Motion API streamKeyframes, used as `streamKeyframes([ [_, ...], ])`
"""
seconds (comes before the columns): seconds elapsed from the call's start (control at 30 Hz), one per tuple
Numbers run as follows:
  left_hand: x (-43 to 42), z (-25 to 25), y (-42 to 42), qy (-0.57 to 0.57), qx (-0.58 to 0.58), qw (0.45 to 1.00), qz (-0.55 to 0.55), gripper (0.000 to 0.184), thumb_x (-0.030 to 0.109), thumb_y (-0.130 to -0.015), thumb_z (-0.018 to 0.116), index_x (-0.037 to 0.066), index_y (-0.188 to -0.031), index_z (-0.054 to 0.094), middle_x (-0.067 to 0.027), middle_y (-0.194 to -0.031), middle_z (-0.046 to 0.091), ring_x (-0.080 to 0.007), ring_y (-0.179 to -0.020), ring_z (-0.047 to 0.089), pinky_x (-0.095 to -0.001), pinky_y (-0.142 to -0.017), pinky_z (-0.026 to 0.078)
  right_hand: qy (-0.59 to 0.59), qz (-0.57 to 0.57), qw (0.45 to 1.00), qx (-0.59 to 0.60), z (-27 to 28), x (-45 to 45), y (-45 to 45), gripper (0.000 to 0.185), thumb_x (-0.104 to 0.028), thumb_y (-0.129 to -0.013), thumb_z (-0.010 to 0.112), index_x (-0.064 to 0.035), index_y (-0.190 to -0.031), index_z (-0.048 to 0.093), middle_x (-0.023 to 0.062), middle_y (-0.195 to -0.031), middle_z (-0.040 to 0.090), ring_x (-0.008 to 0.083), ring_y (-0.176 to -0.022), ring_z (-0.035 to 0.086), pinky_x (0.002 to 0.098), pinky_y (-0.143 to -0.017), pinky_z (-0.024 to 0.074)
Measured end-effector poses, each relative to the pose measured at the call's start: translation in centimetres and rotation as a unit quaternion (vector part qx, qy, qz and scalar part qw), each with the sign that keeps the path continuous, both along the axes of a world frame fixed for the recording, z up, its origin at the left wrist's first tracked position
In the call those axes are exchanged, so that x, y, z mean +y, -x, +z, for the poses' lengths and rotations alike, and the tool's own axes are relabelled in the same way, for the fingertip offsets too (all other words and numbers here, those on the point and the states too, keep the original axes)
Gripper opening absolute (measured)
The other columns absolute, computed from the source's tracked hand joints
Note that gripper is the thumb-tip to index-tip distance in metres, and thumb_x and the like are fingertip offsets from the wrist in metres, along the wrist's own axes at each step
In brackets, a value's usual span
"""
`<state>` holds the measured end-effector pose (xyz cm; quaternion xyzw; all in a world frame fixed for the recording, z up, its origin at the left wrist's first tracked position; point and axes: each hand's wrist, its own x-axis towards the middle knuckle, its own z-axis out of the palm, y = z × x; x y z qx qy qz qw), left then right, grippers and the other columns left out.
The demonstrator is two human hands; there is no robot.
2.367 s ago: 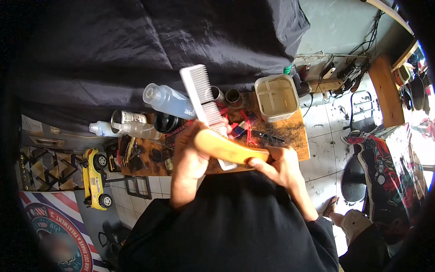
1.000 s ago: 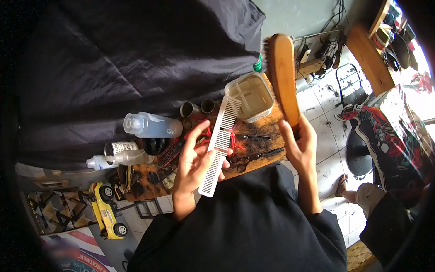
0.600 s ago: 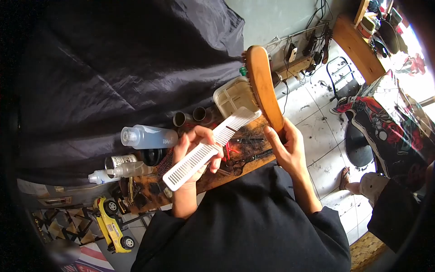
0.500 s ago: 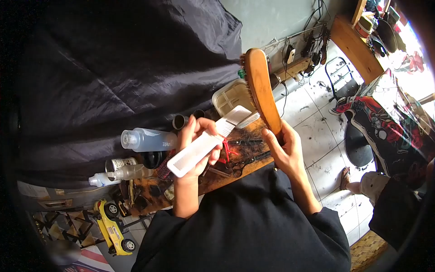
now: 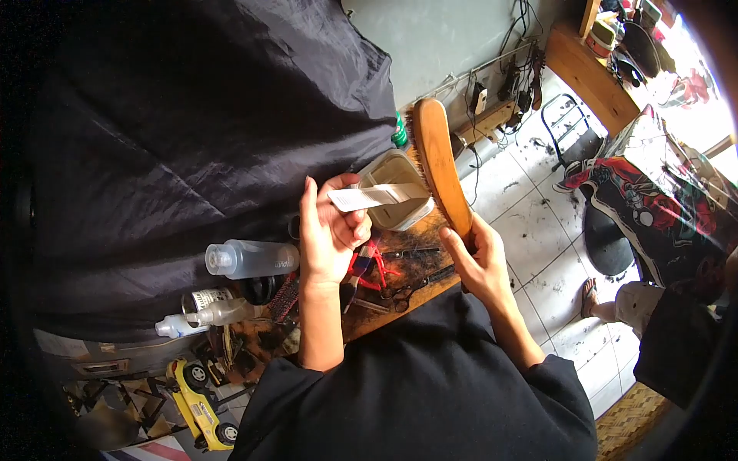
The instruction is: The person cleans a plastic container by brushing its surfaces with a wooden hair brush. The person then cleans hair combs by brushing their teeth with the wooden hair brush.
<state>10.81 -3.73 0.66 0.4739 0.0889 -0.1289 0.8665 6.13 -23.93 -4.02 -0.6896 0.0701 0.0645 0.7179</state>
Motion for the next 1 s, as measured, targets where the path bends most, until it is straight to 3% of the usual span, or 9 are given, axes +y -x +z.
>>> streamKeyframes([
  [0.3, 0.5, -0.6, 4.5, -0.073, -0.028, 0.994, 0.076, 0.044, 0.044, -0.098, 0.034, 0.005, -0.117, 0.044, -0.0068, -0.077, 0.054, -0.0144, -0.06, 0.054, -0.0229, -0.05, 0.04, 0.014, 0.041, 0.999, -0.03, -0.4, 0.6, 0.3, 0.027, -0.021, -0.091, 0.058, 0.0003, -0.108, 0.055, -0.0062, -0.065, 0.043, 0.0021, -0.053, 0.037, 0.0188, -0.047, 0.0299],
  [0.47, 1.9, -1.2, 7.9, -0.204, -0.075, 0.974, 0.06, 0.024, 0.028, -0.098, 0.045, 0.005, -0.102, 0.049, -0.0028, -0.077, 0.054, -0.0094, -0.062, 0.052, -0.0197, -0.052, 0.038, 0.012, 0.054, 0.995, -0.077, -0.4, 1.0, 1.3, 0.028, -0.019, -0.092, 0.056, 0.0003, -0.111, 0.055, -0.0058, -0.065, 0.045, 0.0014, -0.048, 0.04, 0.0179, -0.044, 0.0321],
  [0.53, 1.9, -1.6, 9.3, -0.244, -0.076, 0.964, 0.068, 0.009, 0.013, -0.095, 0.051, 0.004, -0.096, 0.052, -0.0006, -0.078, 0.054, -0.0051, -0.065, 0.05, -0.0185, -0.054, 0.037, -0.035, 0.039, 0.998, -0.043, 0.4, 1.2, 1.9, 0.02, -0.011, -0.088, 0.062, 0.0019, -0.101, 0.056, -0.0073, -0.069, 0.043, 0.001, -0.058, 0.035, 0.0188, -0.051, 0.0277],
  [0.67, 1.9, -3.4, 11.0, -0.369, -0.079, 0.921, 0.092, 0.01, 0.01, -0.091, 0.059, 0.002, -0.095, 0.056, -0.0004, -0.08, 0.058, -0.0048, -0.065, 0.051, -0.018, -0.056, 0.039, -0.028, 0.053, 0.997, -0.039, -0.1, 1.1, 2.5, 0.018, -0.01, -0.087, 0.062, 0.0022, -0.1, 0.056, -0.007, -0.068, 0.044, 0.0007, -0.057, 0.035, 0.0187, -0.05, 0.0274],
  [0.73, 1.4, -3.1, 11.7, -0.509, -0.058, 0.854, 0.09, 0.012, 0.01, -0.088, 0.063, 0.0, -0.094, 0.058, -0.0001, -0.08, 0.059, -0.004, -0.064, 0.049, -0.0173, -0.057, 0.038, 0.003, 0.061, 0.997, -0.051, -0.7, 0.8, 2.8, 0.015, -0.009, -0.087, 0.062, 0.0026, -0.096, 0.057, -0.0065, -0.066, 0.045, 0.0005, -0.056, 0.035, 0.0188, -0.049, 0.0272],
  [0.8, 1.6, -3.8, 12.6, -0.532, -0.05, 0.84, 0.098, 0.018, 0.01, -0.083, 0.068, 0.001, -0.096, 0.06, -0.0022, -0.082, 0.06, -0.008, -0.066, 0.051, -0.0214, -0.058, 0.041, 0.003, 0.066, 0.997, -0.046, -0.5, 0.6, 3.3, 0.014, -0.008, -0.087, 0.062, 0.0029, -0.095, 0.057, -0.0062, -0.065, 0.045, 0.0004, -0.055, 0.035, 0.0188, -0.048, 0.0275],
  [0.87, 1.8, -4.3, 13.5, -0.658, -0.117, 0.733, 0.126, 0.025, 0.01, -0.077, 0.072, 0.003, -0.099, 0.06, -0.0057, -0.087, 0.061, -0.0138, -0.072, 0.053, -0.0272, -0.061, 0.043, 0.002, 0.071, 0.996, -0.046, -0.7, 0.4, 3.5, 0.013, -0.007, -0.086, 0.062, 0.0032, -0.093, 0.057, -0.0059, -0.064, 0.046, 0.0004, -0.055, 0.035, 0.0188, -0.047, 0.0278],
  [0.9, 1.9, -4.5, 14.1, -0.674, -0.08, 0.724, 0.123, 0.033, 0.011, -0.074, 0.074, 0.004, -0.102, 0.059, -0.0104, -0.096, 0.06, -0.0226, -0.084, 0.056, -0.0341, -0.07, 0.046, 0.006, 0.07, 0.995, -0.069, -1.1, 0.2, 3.7, 0.014, -0.006, -0.086, 0.062, 0.0037, -0.093, 0.057, -0.0056, -0.063, 0.046, 0.0005, -0.054, 0.036, 0.0188, -0.047, 0.028],
  [1.0, 2.2, -5.8, 15.3, -0.706, -0.083, 0.687, 0.152, 0.036, 0.012, -0.073, 0.075, 0.003, -0.104, 0.058, -0.0131, -0.103, 0.058, -0.0287, -0.093, 0.056, -0.038, -0.081, 0.044, 0.019, 0.087, 0.992, -0.084, -1.0, -0.7, 4.3, 0.014, -0.004, -0.084, 0.063, 0.005, -0.094, 0.056, -0.0048, -0.061, 0.047, 0.0005, -0.053, 0.037, 0.0185, -0.047, 0.0292],
])
